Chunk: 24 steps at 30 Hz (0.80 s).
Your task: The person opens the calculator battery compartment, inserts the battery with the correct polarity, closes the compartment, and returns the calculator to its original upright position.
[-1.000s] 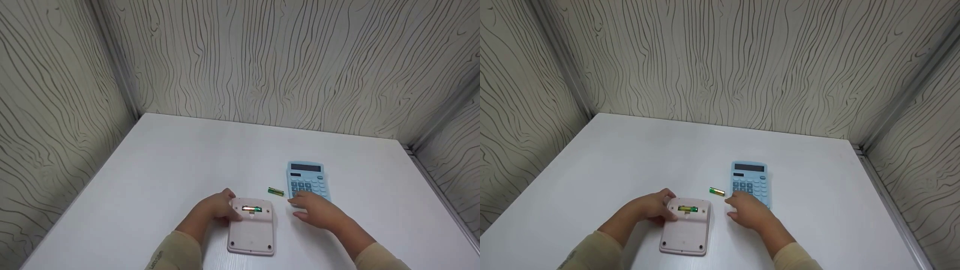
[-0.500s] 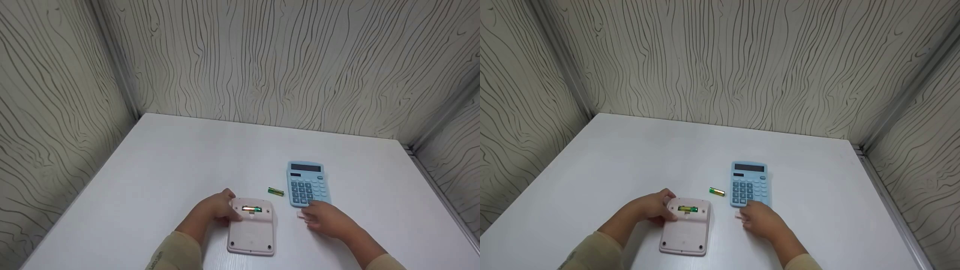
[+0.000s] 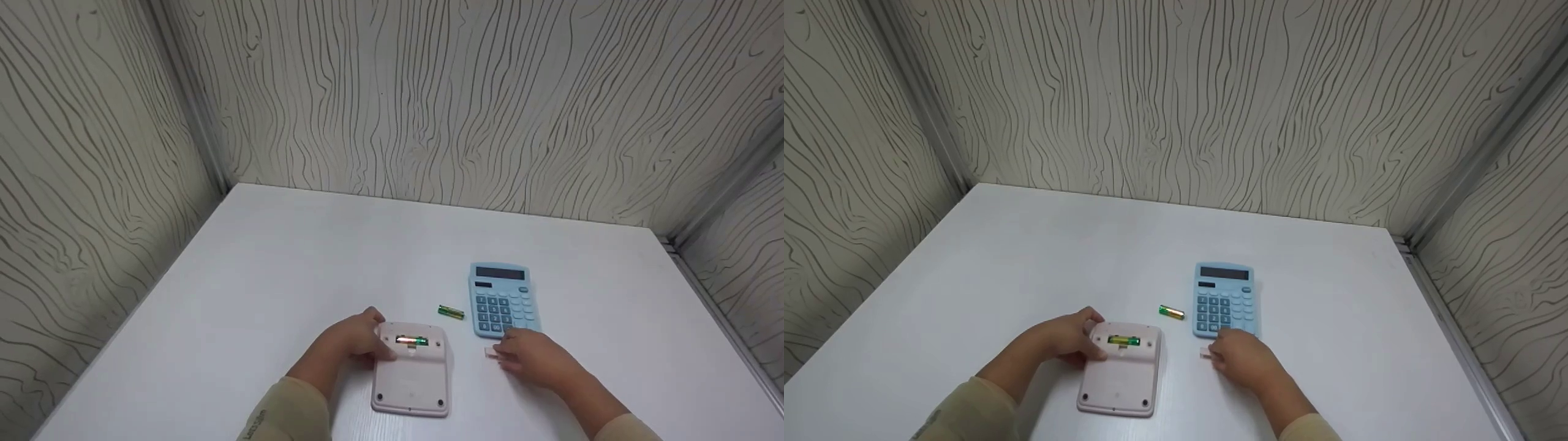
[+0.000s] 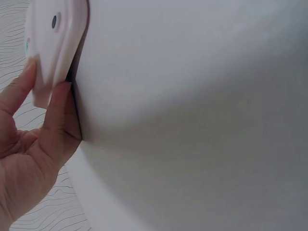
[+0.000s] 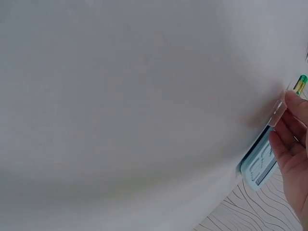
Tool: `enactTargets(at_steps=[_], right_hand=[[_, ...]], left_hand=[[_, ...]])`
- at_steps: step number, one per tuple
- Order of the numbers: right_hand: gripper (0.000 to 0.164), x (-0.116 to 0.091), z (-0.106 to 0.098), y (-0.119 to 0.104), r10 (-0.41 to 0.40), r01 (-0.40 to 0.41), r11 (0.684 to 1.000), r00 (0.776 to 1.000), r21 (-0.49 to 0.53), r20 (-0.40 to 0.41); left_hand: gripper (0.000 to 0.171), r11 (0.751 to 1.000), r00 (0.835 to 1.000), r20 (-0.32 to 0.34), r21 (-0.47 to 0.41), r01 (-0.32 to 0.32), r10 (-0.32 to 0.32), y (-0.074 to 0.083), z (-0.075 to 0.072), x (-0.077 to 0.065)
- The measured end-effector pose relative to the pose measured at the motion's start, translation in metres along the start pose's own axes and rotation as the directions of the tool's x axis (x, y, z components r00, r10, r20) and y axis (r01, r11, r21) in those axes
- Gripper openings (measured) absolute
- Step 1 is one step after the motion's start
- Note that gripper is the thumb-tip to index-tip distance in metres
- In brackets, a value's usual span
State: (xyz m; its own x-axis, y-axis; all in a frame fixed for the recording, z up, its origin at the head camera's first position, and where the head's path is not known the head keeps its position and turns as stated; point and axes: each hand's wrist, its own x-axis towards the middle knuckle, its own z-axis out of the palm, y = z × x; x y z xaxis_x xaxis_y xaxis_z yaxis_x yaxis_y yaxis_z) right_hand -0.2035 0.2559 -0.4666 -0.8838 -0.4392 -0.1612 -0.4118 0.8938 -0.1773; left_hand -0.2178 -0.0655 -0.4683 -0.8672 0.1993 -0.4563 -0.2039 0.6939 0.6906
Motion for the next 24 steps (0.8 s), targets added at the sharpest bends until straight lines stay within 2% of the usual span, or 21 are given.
enactTargets(at_steps=[6,9,13,17,24], right_hand=[[0.009,0.002,-0.009,-0.006,0.126,-0.125,0.991,0.992,0.056,-0.016],[0.006,0.003,-0.012,-0.008,0.162,-0.160,0.984,0.987,0.073,-0.021],[0.006,0.006,-0.013,-0.010,0.168,-0.166,0.983,0.985,0.073,-0.024],[0.005,0.012,-0.014,-0.017,0.156,-0.151,0.986,0.986,0.075,-0.059],[0.006,0.024,-0.021,-0.046,0.121,-0.105,0.987,0.983,0.121,-0.139]], left_hand=[[0.071,1.000,1.000,-0.003,-0.020,0.004,-0.004,0.000,0.001,0.001],[0.071,0.999,1.000,-0.005,-0.040,0.010,-0.010,0.000,0.001,0.001],[0.069,0.997,1.000,0.002,-0.069,0.019,-0.019,0.000,0.001,0.000],[0.070,0.996,1.000,0.013,-0.086,0.025,-0.024,0.001,0.001,-0.003],[0.070,0.996,1.000,0.015,-0.094,0.010,-0.009,0.002,0.000,-0.007]])
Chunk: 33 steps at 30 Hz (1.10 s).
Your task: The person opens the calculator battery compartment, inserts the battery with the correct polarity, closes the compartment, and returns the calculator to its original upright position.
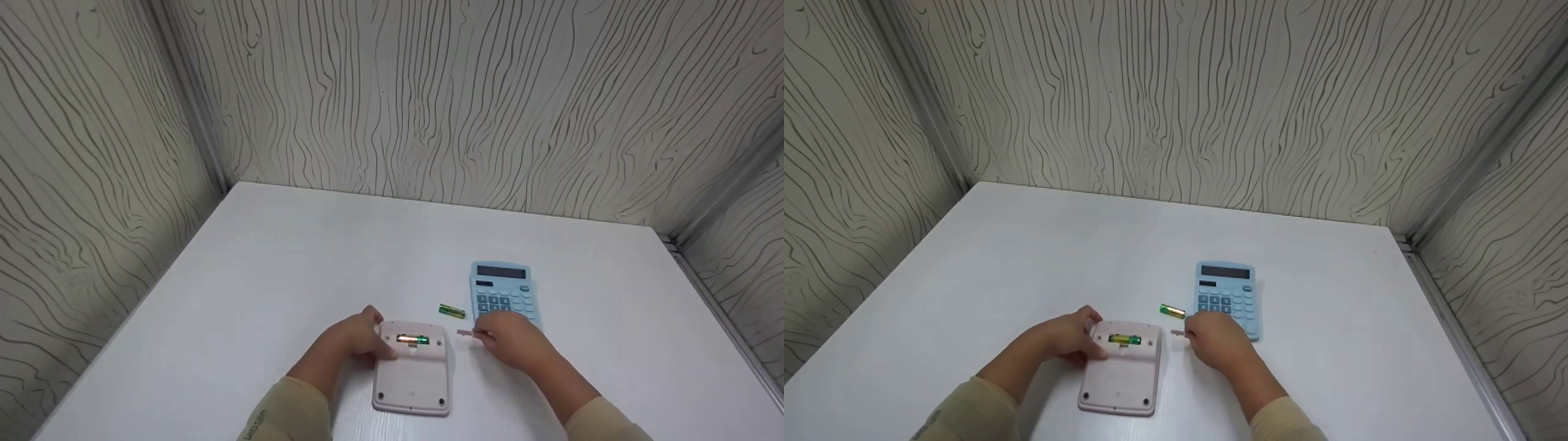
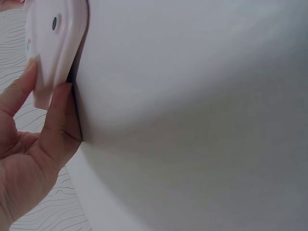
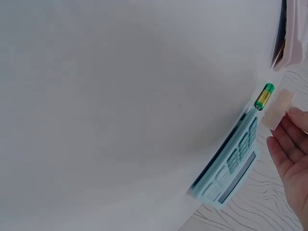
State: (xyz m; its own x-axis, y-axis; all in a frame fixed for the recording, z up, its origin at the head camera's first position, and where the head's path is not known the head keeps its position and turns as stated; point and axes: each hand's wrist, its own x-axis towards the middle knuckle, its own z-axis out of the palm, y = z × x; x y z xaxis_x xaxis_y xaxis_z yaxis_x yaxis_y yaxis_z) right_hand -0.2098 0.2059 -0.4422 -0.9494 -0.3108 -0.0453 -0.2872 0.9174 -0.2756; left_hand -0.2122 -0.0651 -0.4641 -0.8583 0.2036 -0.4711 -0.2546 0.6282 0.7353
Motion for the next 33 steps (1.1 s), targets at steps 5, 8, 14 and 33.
enactTargets(at_steps=[5,8,14,33], right_hand=[[0.006,0.006,0.000,-0.026,-0.048,0.048,0.999,0.999,0.015,-0.002],[0.006,0.009,0.002,-0.039,-0.097,0.097,0.995,0.995,0.017,-0.010],[0.008,0.015,0.009,-0.060,-0.191,0.192,0.981,0.981,0.021,-0.013],[0.010,0.023,0.022,-0.083,-0.250,0.249,0.966,0.968,-0.069,-0.005]], left_hand=[[0.070,1.000,1.000,-0.005,-0.004,0.019,-0.019,0.001,0.001,-0.001],[0.070,1.000,1.000,-0.008,0.007,0.028,-0.028,0.001,0.000,0.000],[0.069,1.000,1.000,-0.007,0.009,0.026,-0.026,0.002,0.000,0.000],[0.070,0.999,1.000,-0.004,0.040,0.005,-0.005,-0.001,-0.001,0.002]])
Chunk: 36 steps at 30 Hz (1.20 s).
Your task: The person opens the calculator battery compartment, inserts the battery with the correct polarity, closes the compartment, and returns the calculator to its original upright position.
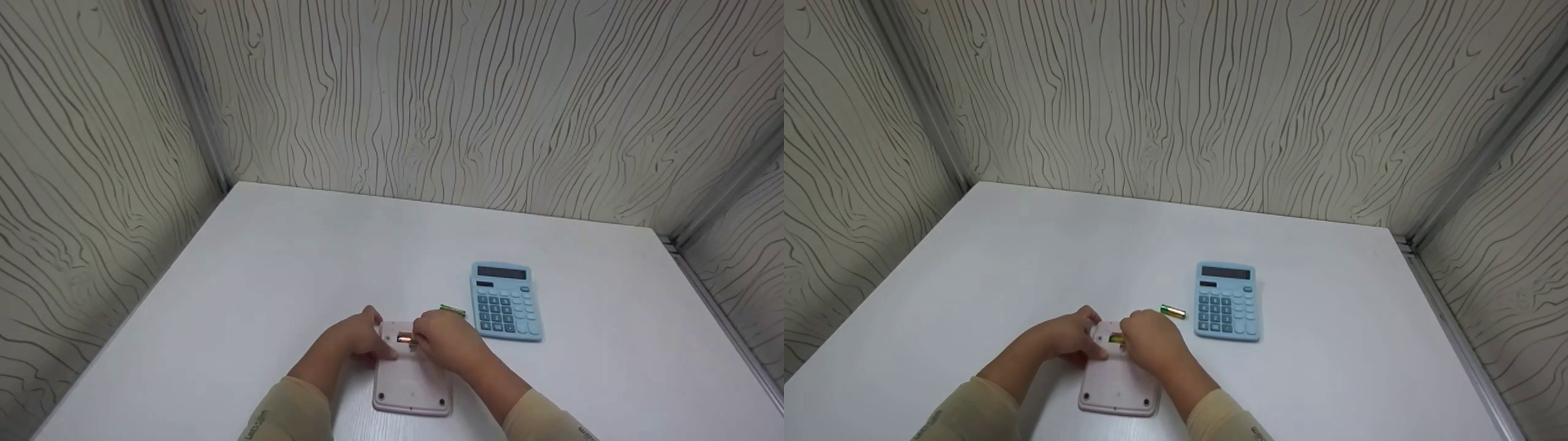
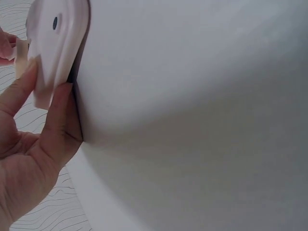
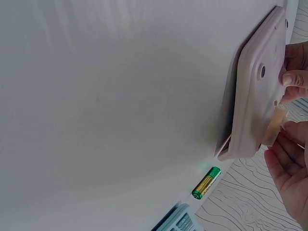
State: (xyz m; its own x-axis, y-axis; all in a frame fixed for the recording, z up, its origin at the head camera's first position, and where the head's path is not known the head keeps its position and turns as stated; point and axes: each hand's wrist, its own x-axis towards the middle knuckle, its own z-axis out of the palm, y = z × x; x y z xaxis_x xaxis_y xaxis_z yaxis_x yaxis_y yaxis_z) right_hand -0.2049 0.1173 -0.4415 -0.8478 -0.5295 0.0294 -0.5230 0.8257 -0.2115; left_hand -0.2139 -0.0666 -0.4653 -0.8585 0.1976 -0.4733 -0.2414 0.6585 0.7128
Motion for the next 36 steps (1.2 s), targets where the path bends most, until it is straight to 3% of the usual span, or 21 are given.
enactTargets(at_steps=[13,26,36], right_hand=[[0.007,-0.0007,0.0038,-0.0025,-0.026,0.025,1.000,0.999,0.008,0.035],[0.006,-0.0034,0.0084,-0.0046,-0.029,0.030,0.999,0.999,-0.030,0.031],[0.006,-0.0035,0.0097,-0.0043,-0.034,0.036,0.998,0.999,-0.046,0.041]], left_hand=[[0.068,0.999,1.000,-0.001,-0.037,-0.003,0.002,0.0017,0.0002,-0.0018],[0.068,0.999,1.000,-0.013,0.034,-0.023,0.024,0.0024,-0.0017,-0.0007],[0.070,1.000,1.000,-0.011,0.028,-0.009,0.009,0.0005,-0.0004,0.0027]])
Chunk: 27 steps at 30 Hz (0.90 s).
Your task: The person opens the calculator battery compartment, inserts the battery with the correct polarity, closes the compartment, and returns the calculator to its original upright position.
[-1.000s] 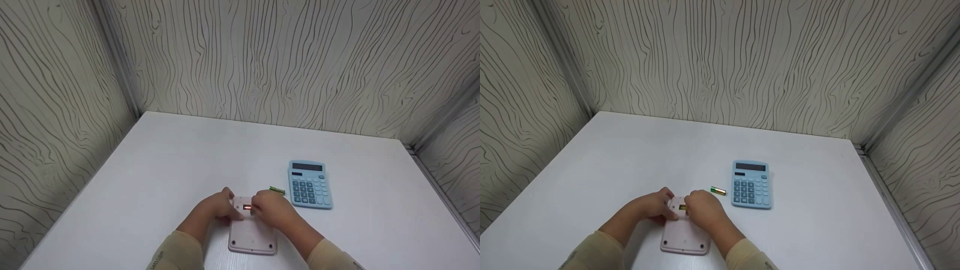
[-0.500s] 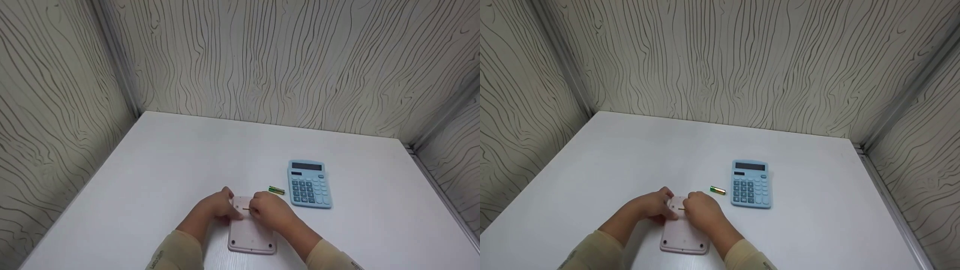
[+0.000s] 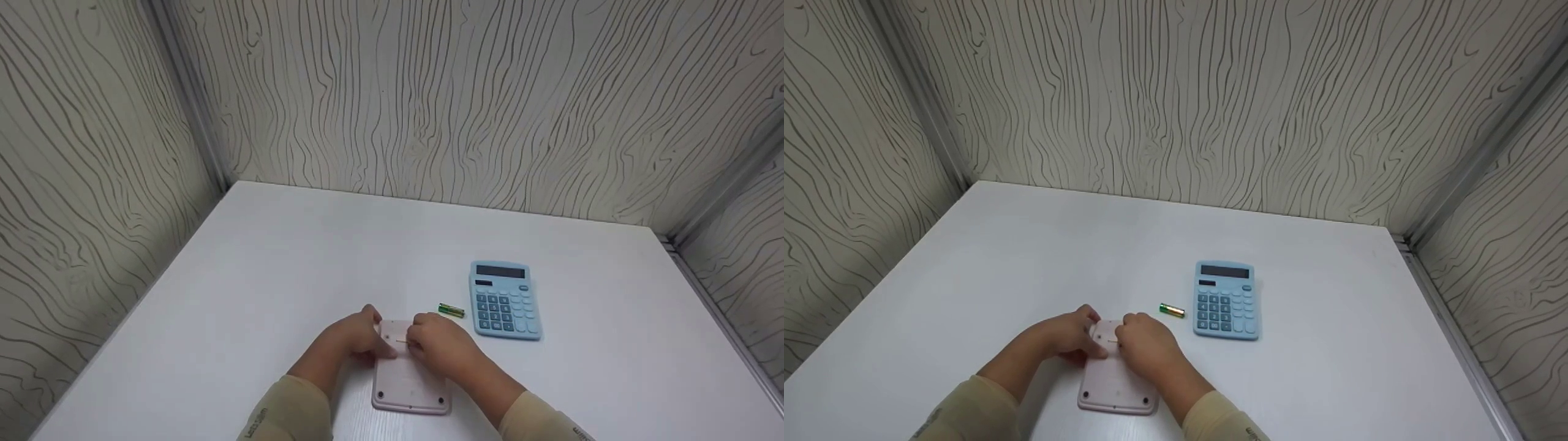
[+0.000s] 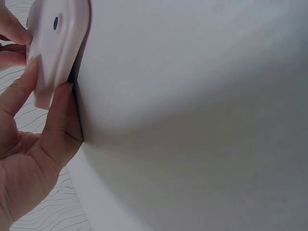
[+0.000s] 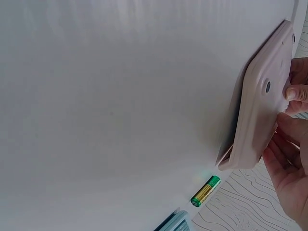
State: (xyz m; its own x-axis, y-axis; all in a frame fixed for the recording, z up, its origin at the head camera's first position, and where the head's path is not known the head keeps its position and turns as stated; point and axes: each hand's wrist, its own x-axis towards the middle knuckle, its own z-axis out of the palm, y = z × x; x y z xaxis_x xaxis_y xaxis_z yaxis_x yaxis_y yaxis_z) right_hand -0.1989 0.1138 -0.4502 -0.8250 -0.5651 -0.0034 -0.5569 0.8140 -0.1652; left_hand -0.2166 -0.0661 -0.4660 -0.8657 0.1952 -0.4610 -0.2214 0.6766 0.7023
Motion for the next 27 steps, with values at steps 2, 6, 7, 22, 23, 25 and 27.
enactTargets(at_steps=[2,6,7,22,23,25,27], right_hand=[[0.006,0.0000,0.0003,0.0006,-0.001,0.001,1.000,1.000,0.003,0.004],[0.007,0.0002,-0.0009,0.0003,0.003,-0.003,1.000,1.000,0.008,0.021],[0.007,0.0002,-0.0015,0.0000,0.004,-0.004,1.000,1.000,0.008,0.027],[0.013,0.0013,-0.0029,0.0033,-0.053,0.053,0.999,0.996,-0.001,0.077],[0.013,0.0013,-0.0031,0.0036,-0.048,0.048,0.999,0.996,0.009,0.079],[0.013,0.0009,-0.0034,0.0040,-0.041,0.038,0.999,0.996,0.030,0.077],[0.012,0.0002,-0.0036,0.0043,-0.029,0.025,0.998,0.997,0.049,0.078]], left_hand=[[0.070,1.000,1.000,-0.002,0.014,-0.002,0.002,-0.0002,-0.0002,0.0002],[0.070,0.999,1.000,-0.010,0.041,-0.008,0.009,-0.0003,-0.0003,-0.0005],[0.069,0.999,1.000,-0.011,0.043,-0.009,0.009,-0.0002,-0.0003,-0.0008],[0.070,1.000,1.000,-0.012,0.026,-0.006,0.006,-0.0009,0.0001,-0.0002],[0.070,1.000,1.000,-0.012,0.026,-0.007,0.007,-0.0007,0.0001,-0.0003],[0.069,1.000,1.000,-0.013,0.025,-0.010,0.011,-0.0004,0.0003,-0.0006],[0.069,1.000,1.000,-0.013,0.020,-0.014,0.014,0.0001,0.0004,-0.0015]])
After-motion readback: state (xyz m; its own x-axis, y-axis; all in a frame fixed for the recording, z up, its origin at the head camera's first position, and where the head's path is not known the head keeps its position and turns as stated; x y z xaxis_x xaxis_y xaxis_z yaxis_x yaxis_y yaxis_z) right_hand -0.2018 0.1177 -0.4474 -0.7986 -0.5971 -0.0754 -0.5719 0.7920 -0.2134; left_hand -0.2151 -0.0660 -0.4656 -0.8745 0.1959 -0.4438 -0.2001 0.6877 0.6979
